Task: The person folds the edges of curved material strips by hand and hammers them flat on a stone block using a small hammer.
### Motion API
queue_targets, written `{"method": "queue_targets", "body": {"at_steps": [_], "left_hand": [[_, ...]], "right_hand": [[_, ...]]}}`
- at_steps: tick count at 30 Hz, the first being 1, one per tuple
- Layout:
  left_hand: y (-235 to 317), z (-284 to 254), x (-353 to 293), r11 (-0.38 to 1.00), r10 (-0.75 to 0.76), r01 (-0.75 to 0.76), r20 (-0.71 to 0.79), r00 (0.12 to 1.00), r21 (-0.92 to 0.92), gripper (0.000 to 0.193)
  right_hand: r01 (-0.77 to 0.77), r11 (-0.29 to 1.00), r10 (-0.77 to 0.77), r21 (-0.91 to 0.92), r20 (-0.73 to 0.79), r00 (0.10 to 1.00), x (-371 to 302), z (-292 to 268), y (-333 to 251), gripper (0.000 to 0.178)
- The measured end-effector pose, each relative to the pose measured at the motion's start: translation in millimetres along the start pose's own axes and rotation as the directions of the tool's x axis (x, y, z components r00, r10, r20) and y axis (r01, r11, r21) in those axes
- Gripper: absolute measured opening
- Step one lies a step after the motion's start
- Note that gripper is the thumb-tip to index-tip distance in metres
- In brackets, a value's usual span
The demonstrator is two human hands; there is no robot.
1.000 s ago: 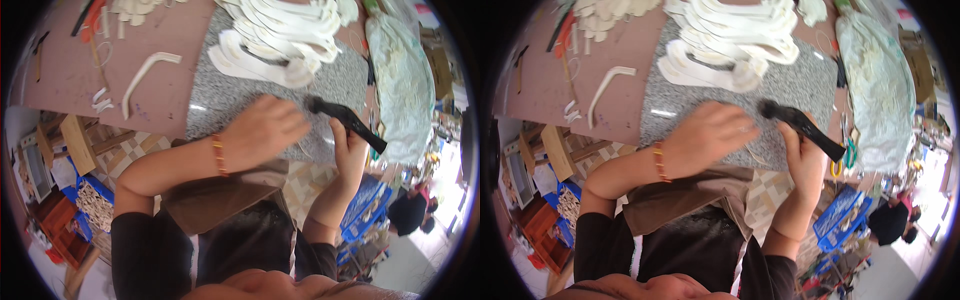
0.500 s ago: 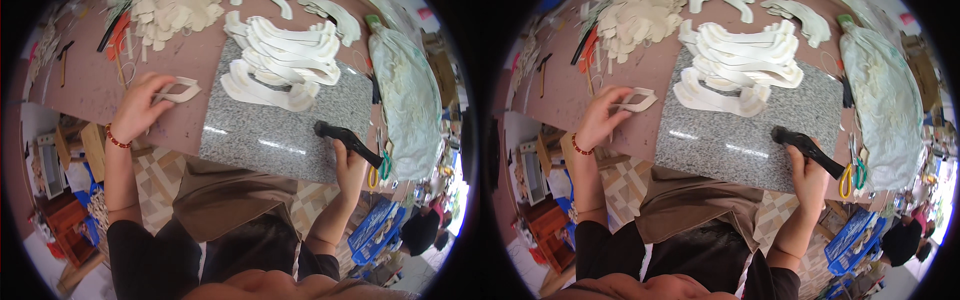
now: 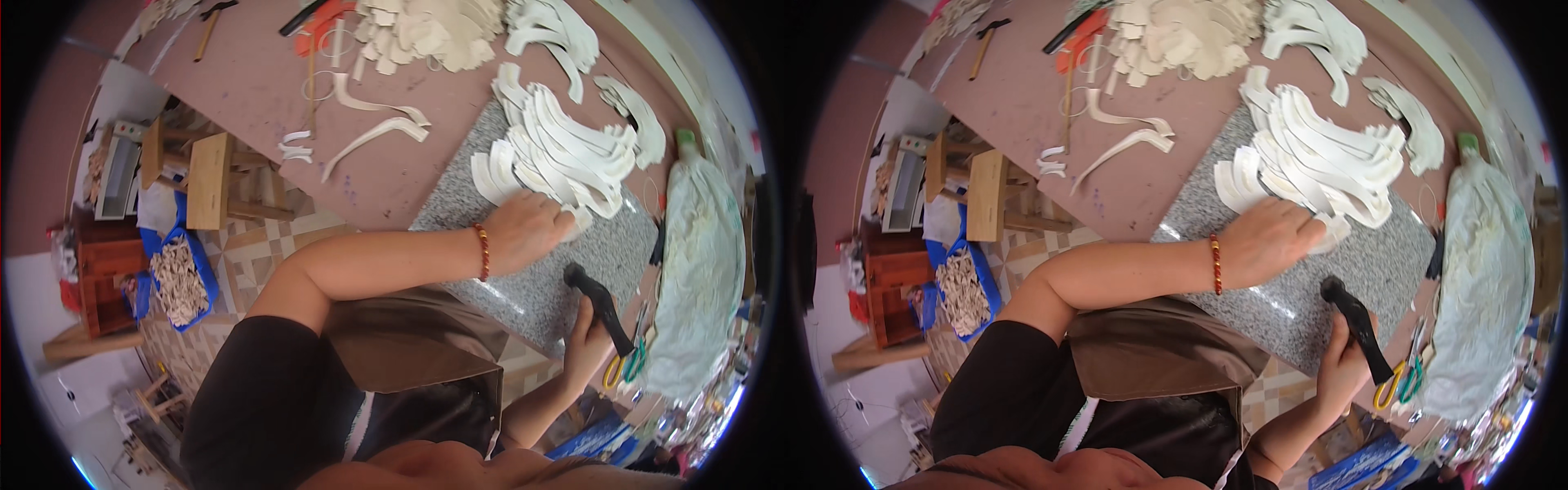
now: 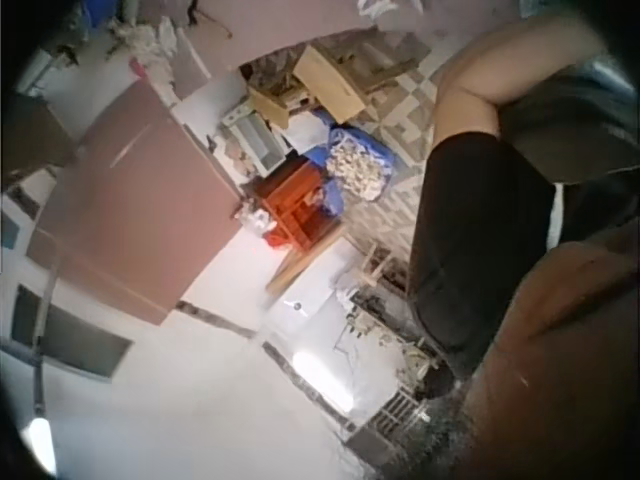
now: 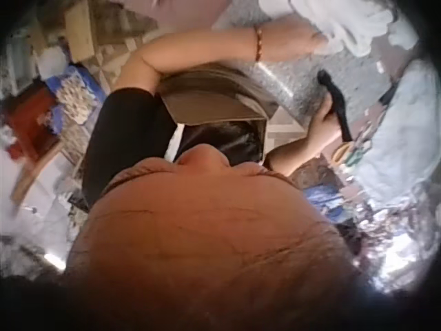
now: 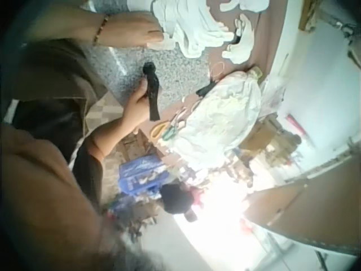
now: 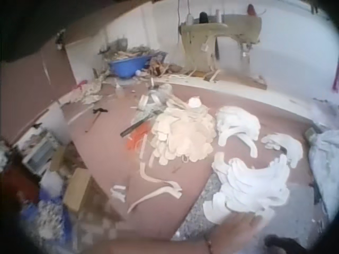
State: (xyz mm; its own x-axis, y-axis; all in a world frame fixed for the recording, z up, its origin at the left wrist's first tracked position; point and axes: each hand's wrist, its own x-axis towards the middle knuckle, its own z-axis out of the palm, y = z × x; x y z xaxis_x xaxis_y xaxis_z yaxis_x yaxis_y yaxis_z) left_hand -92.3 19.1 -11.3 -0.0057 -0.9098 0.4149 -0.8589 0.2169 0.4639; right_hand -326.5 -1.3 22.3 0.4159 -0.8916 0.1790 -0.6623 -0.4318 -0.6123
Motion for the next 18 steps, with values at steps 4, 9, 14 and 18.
{"method": "queue_targets", "body": {"at_steps": [4,9,14,18], "left_hand": [[1.6,-25.0,-13.8,0.994,0.069,-0.077,-0.101,0.992,-0.073,0.026],[-43.6,-111.5,-74.1,0.988,-0.145,0.152,-0.263,0.954,0.004,0.017],[-128.6,-200.1,-160.2,0.727,-0.515,0.594,-0.299,0.804,0.344,0.037],[-168.9,-198.2,-202.4,0.842,-0.452,0.450,-0.065,0.890,0.297,0.041]], "right_hand": [[-0.044,0.998,0.043,-0.037,-0.015,0.999,-2.1,-4.0,-2.0,0.026],[-0.059,0.997,0.059,-0.055,0.000,0.998,-3.3,-2.5,-4.4,0.026],[-0.054,0.998,0.052,-0.026,-0.054,0.997,-2.2,0.5,-7.4,0.024],[-0.103,0.995,0.103,-0.003,-0.025,0.994,-1.5,-4.7,-12.9,0.023]]}}
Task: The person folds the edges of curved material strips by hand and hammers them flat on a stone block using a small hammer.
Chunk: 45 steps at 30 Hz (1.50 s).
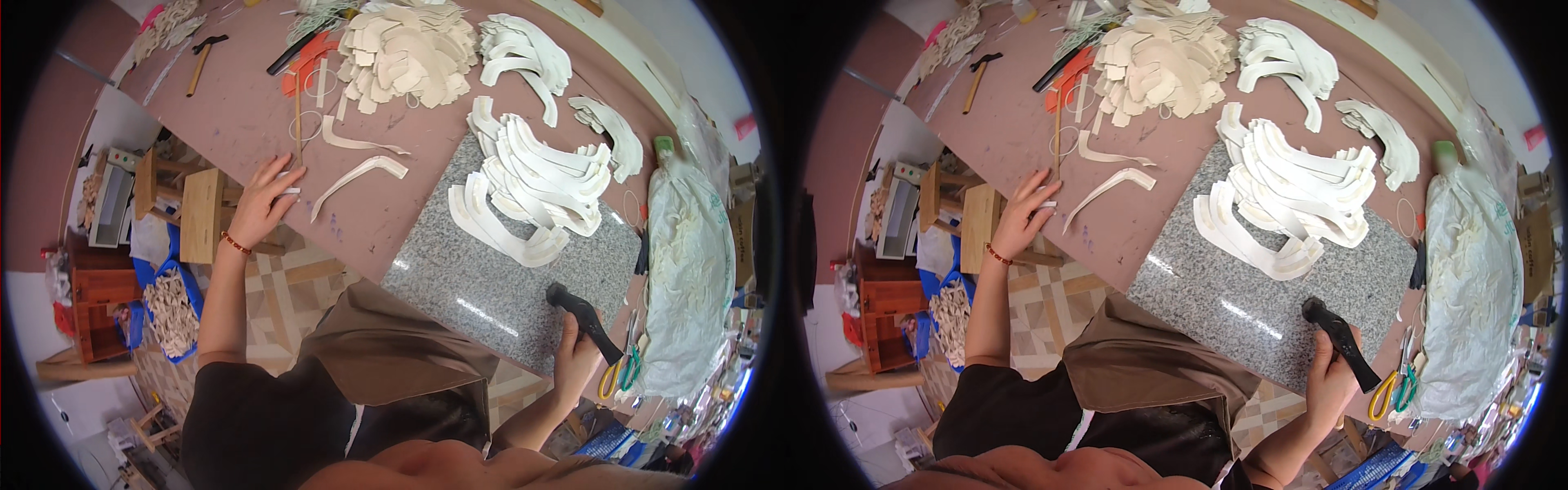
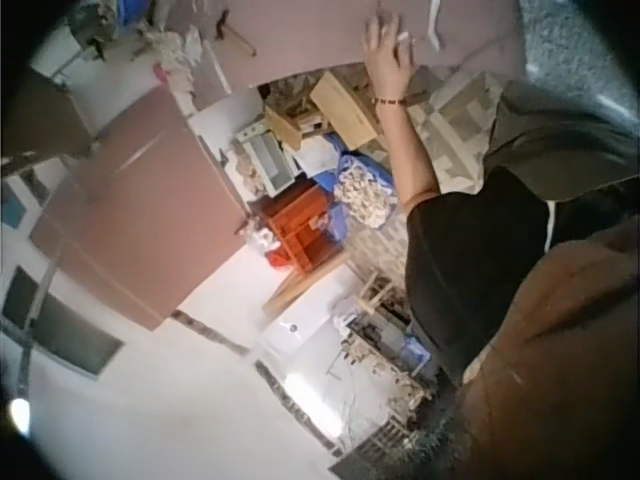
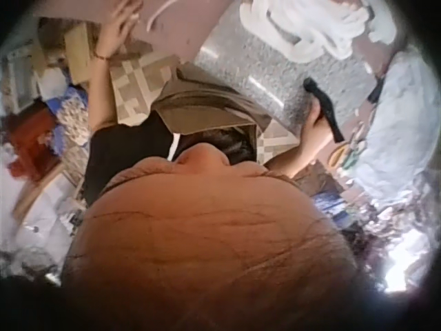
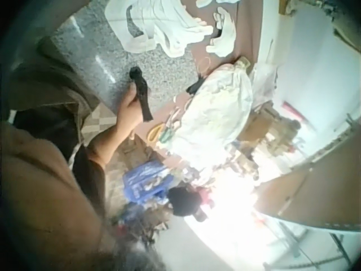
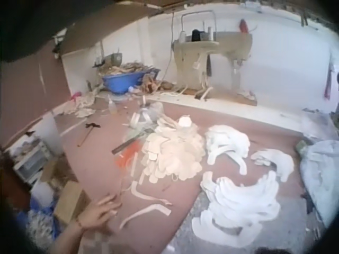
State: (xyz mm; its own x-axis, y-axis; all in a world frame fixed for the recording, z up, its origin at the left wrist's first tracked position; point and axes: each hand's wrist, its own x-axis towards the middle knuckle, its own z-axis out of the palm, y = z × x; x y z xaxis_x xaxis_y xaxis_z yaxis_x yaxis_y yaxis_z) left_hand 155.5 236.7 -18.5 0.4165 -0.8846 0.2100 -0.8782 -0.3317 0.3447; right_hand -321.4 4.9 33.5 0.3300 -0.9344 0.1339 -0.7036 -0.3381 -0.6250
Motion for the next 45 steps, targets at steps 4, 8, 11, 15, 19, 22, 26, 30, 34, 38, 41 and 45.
{"method": "queue_targets", "body": {"at_steps": [4,8,11,15,19,22,26,30,34,38,41,45], "left_hand": [[-35.2,11.4,9.1,0.983,0.138,-0.133,-0.032,0.990,0.122,0.035],[-53.0,7.1,51.2,0.959,0.058,0.008,-0.223,0.973,0.282,0.026],[-37.3,3.4,85.3,0.976,0.018,0.063,-0.366,0.930,0.210,0.023],[13.2,17.1,127.9,0.967,0.240,-0.253,-0.266,0.934,-0.017,0.025],[56.1,44.6,176.5,0.902,0.432,-0.431,-0.138,0.891,0.040,0.034],[70.3,61.6,214.2,0.834,0.509,-0.471,-0.071,0.858,0.286,0.049],[62.1,67.2,246.3,0.784,0.302,-0.314,0.113,0.947,0.535,0.071],[39.2,64.4,256.2,0.752,0.291,-0.336,0.172,0.941,0.568,0.075],[25.5,65.1,264.1,0.773,0.373,-0.371,0.104,0.922,0.514,0.082],[19.9,60.2,274.3,0.744,0.299,-0.335,0.161,0.941,0.578,0.081],[16.3,55.9,277.2,0.759,0.314,-0.358,0.175,0.933,0.544,0.078],[17.6,53.1,273.2,0.763,0.390,-0.422,0.173,0.905,0.490,0.070]], "right_hand": [[-0.072,0.996,0.069,0.048,0.063,0.996,0.0,-2.8,-3.6,0.024],[-0.051,0.999,0.051,-0.014,0.046,0.998,-0.1,-2.1,-3.8,0.022],[-0.026,1.000,0.026,-0.003,0.030,0.999,0.5,-1.9,-3.7,0.022],[-0.040,0.999,0.040,-0.004,0.050,0.998,0.6,-3.1,-5.0,0.022],[-0.053,0.999,0.053,0.011,0.049,0.997,1.1,-3.1,-7.2,0.021],[-0.088,0.996,0.086,0.025,0.046,0.995,1.5,-2.1,-8.0,0.021],[-0.045,0.999,0.045,-0.003,0.025,0.999,0.6,-1.7,-7.0,0.023],[-0.050,0.998,0.051,-0.024,0.019,0.999,1.4,-2.6,-5.2,0.024],[-0.058,0.998,0.057,0.015,0.038,0.998,3.2,-3.2,-4.2,0.027],[-0.074,0.997,0.074,0.027,0.032,0.997,4.1,-3.2,-6.4,0.028],[-0.068,0.998,0.068,-0.009,0.031,0.997,3.5,-4.3,-9.5,0.026],[-0.134,0.991,0.133,0.013,0.051,0.990,3.7,-6.8,-13.1,0.026]]}}
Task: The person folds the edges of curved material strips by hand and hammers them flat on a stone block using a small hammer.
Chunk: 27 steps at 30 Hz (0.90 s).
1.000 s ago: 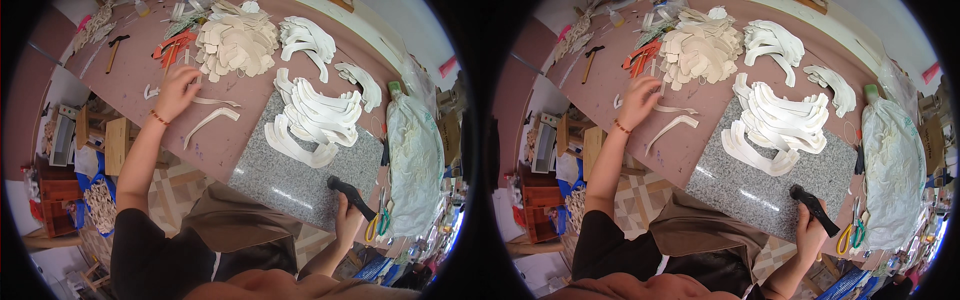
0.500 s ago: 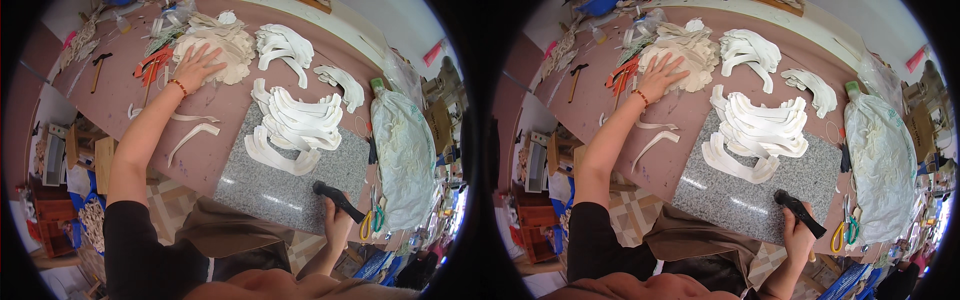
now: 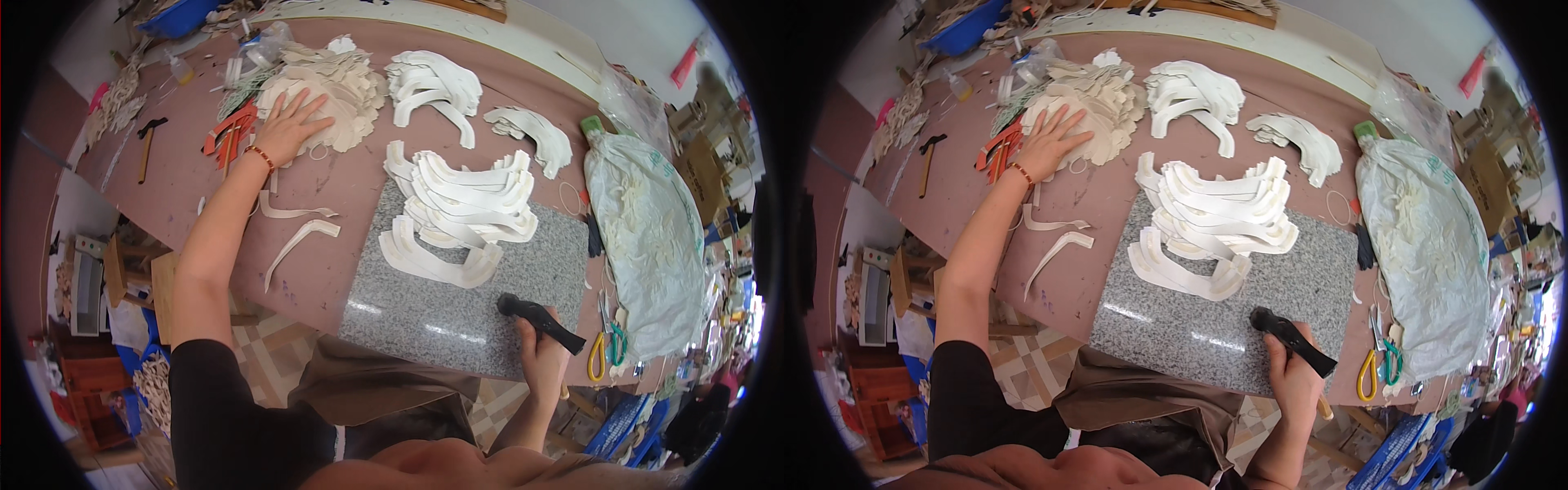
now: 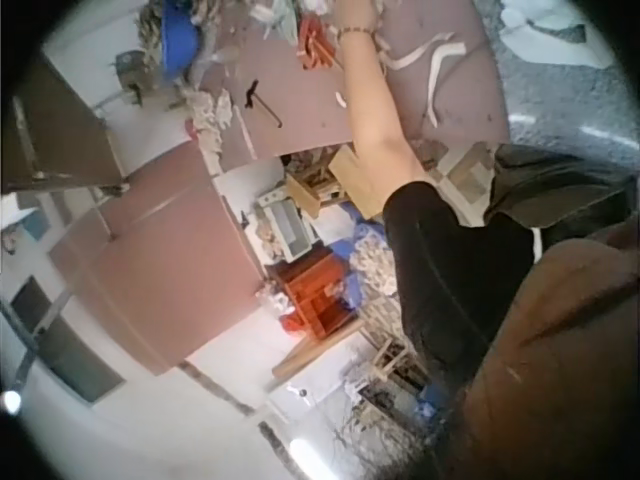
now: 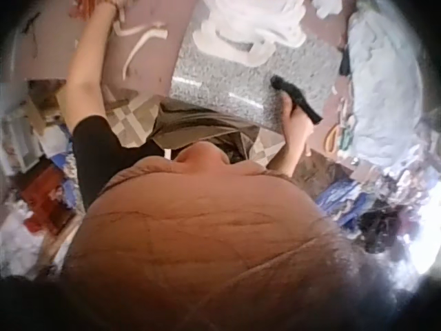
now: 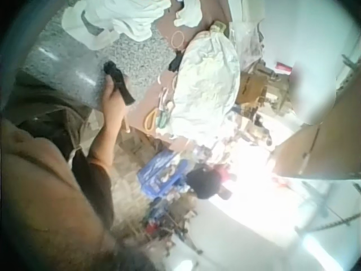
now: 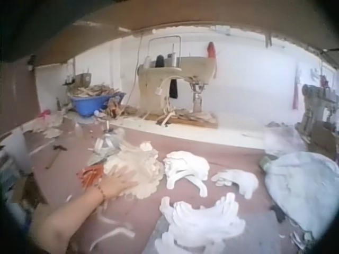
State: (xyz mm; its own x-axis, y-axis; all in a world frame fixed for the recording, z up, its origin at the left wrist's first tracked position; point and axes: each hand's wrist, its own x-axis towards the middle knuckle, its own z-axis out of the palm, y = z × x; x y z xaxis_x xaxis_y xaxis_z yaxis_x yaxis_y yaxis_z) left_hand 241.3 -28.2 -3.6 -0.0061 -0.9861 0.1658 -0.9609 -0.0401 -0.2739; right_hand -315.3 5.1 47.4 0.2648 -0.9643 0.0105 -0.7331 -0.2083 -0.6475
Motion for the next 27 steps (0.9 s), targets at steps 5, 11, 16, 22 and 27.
{"method": "queue_targets", "body": {"at_steps": [5,11,16,22,27], "left_hand": [[40.6,-32.7,-6.7,0.985,-0.020,-0.001,-0.118,0.993,-0.173,0.041],[173.9,-100.8,-35.2,0.738,0.249,-0.443,-0.404,0.880,-0.509,0.017],[262.2,-120.5,-45.3,0.590,0.256,-0.426,-0.341,0.904,-0.686,0.024],[291.1,-101.2,-38.4,0.621,0.102,-0.206,-0.183,0.978,-0.756,0.032],[281.0,-89.2,-40.3,0.472,0.094,-0.120,-0.085,0.992,-0.873,0.022]], "right_hand": [[0.024,0.998,-0.025,-0.057,-0.007,1.000,2.0,-0.5,-1.0,0.027],[0.071,0.997,-0.074,-0.037,-0.066,0.995,4.9,2.2,4.2,0.026],[0.056,0.997,-0.059,-0.057,-0.060,0.996,1.2,6.6,7.4,0.027],[0.148,0.986,-0.155,-0.076,-0.095,0.983,-0.9,7.0,7.0,0.028],[0.071,0.997,-0.070,0.029,-0.033,0.997,9.1,-5.4,-0.7,0.028]]}}
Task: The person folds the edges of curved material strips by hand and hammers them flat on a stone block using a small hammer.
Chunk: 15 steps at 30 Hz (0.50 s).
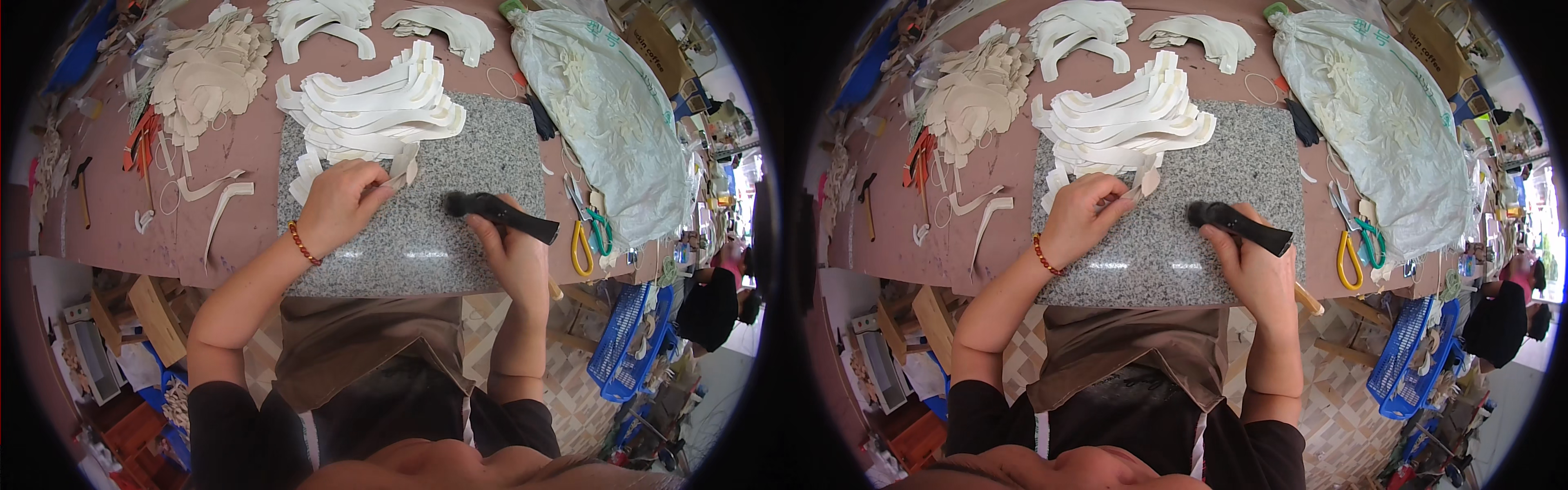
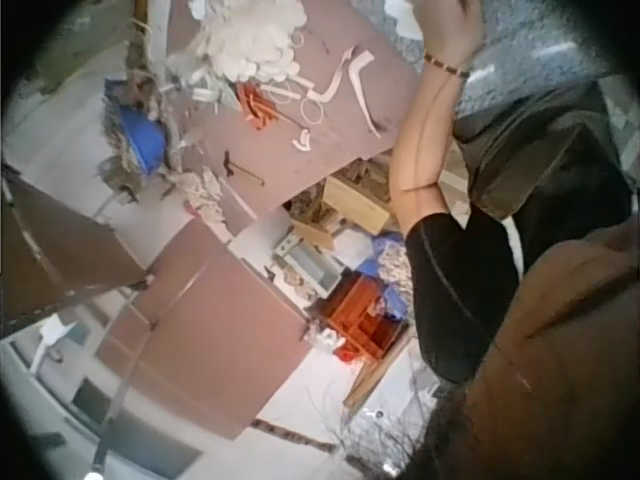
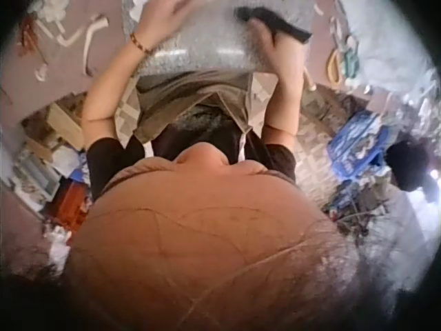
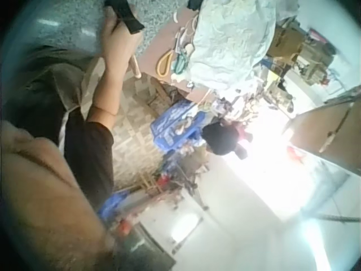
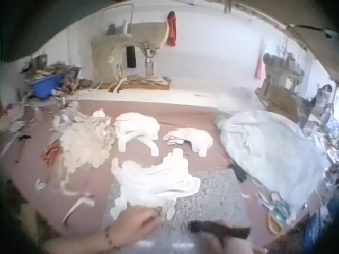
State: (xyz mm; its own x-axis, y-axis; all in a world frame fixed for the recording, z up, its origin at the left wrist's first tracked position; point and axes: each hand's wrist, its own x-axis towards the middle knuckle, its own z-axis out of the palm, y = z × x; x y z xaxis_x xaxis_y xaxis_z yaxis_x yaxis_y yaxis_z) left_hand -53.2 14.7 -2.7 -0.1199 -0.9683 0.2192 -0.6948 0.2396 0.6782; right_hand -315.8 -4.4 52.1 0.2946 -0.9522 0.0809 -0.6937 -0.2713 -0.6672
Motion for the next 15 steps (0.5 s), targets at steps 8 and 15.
{"method": "queue_targets", "body": {"at_steps": [8,15], "left_hand": [[-1.9,2.7,-2.7,0.995,-0.032,0.024,-0.083,0.996,-0.097,0.011],[-26.3,-4.0,-9.8,0.692,-0.206,0.169,0.032,0.978,-0.701,0.008]], "right_hand": [[0.315,0.918,-0.362,-0.241,-0.189,0.913,35.5,44.8,-24.3,0.064],[0.154,0.906,-0.237,-0.394,-0.171,0.956,64.3,63.3,-20.2,0.043]]}}
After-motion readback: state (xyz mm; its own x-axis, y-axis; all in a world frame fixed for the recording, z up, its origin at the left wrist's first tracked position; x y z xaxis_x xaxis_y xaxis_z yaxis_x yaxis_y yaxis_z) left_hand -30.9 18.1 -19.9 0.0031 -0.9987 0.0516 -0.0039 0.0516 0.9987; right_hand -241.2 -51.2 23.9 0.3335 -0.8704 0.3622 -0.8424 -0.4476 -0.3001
